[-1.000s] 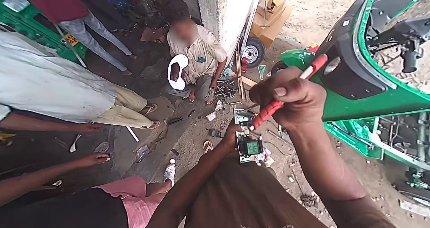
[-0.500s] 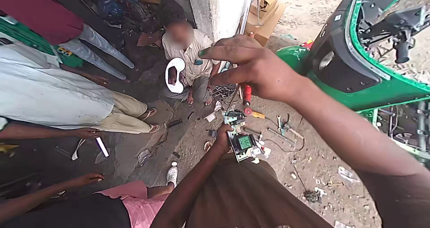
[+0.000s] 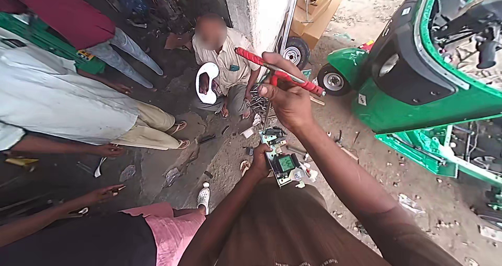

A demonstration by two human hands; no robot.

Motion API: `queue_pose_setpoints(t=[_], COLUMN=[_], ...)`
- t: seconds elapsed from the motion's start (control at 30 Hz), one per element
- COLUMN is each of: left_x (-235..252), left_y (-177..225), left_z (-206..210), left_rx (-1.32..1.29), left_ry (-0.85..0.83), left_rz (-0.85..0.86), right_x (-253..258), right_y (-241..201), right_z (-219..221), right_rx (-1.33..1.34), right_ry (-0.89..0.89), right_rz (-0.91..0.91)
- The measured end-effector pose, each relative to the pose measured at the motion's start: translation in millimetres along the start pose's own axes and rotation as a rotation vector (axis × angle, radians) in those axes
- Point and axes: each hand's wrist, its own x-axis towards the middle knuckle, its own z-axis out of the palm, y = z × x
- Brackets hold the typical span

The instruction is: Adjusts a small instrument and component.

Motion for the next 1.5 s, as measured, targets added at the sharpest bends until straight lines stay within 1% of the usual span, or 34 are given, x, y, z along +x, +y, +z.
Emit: queue_pose_setpoints(t=[0.07,0.17,0.27,0.37,0.43,0.53,0.7,0.73,0.8,0.9,0.97,1.07,1.2,1.3,1.43,1.5], left_x=[-1.7,-3.6,-3.3,-4.4,-5.4,-5.6,-10.3,-11.8,-14.7,-14.1,-11.4,-5.3,-3.9,-5.2,-7.5,-8.7], left_y=[-1.0,-4.7,-10.7,-15.4,-19.8,-28.1,-34.6,-33.7,-30.2,-23.0,-17.3,-6.2,9.7,22.5,35.8,38.0], left_z=[4.1,9.2,11.6,16.3,18.1,18.7,16.9,16.1,15.4,11.8,8.1,2.4,-5.8,-13.2,-22.5,-27.8], left_rx=[0.004,0.01,0.01,-0.001,0.001,-0.004,-0.044,-0.049,-0.049,-0.048,-0.048,-0.033,-0.03,-0.033,-0.023,-0.002], left_ry=[0.024,0.039,0.033,0.044,0.044,0.033,0.027,0.027,0.033,0.026,0.018,0.029,0.014,-0.001,0.003,0.018], left_rz=[0.003,0.01,0.019,0.026,0.03,0.037,0.056,0.059,0.067,0.068,0.056,0.047,0.039,0.02,0.003,-0.003], right_x=[-2.1,-3.6,-5.6,-10.7,-15.7,-21.3,-24.7,-24.8,-26.3,-26.9,-25.2,-17.3,-7.9,-0.9,-2.3,-9.0], right_y=[-0.7,-5.1,-12.1,-22.1,-25.1,-28.9,-34.8,-33.5,-32.5,-29.9,-24.7,-21.1,-22.5,-15.9,-3.4,-0.8], right_z=[-3.5,-11.6,-17.7,-23.1,-27.4,-35.2,-39.9,-40.1,-35.8,-26.9,-23.9,-16.8,1.9,3.2,13.1,26.8], right_rx=[0.055,0.099,-0.06,-0.3,-0.349,-0.29,-0.113,-0.106,-0.216,-0.418,-0.5,-0.495,-0.484,-0.427,-0.507,-0.556], right_ry=[-0.012,-0.076,-0.134,-0.113,-0.085,-0.084,-0.168,-0.187,-0.198,-0.174,-0.117,-0.12,-0.123,-0.142,-0.134,-0.082], right_rz=[0.051,0.118,0.063,0.022,0.006,0.018,0.134,0.125,0.09,0.039,0.01,-0.011,0.04,0.04,-0.021,-0.022])
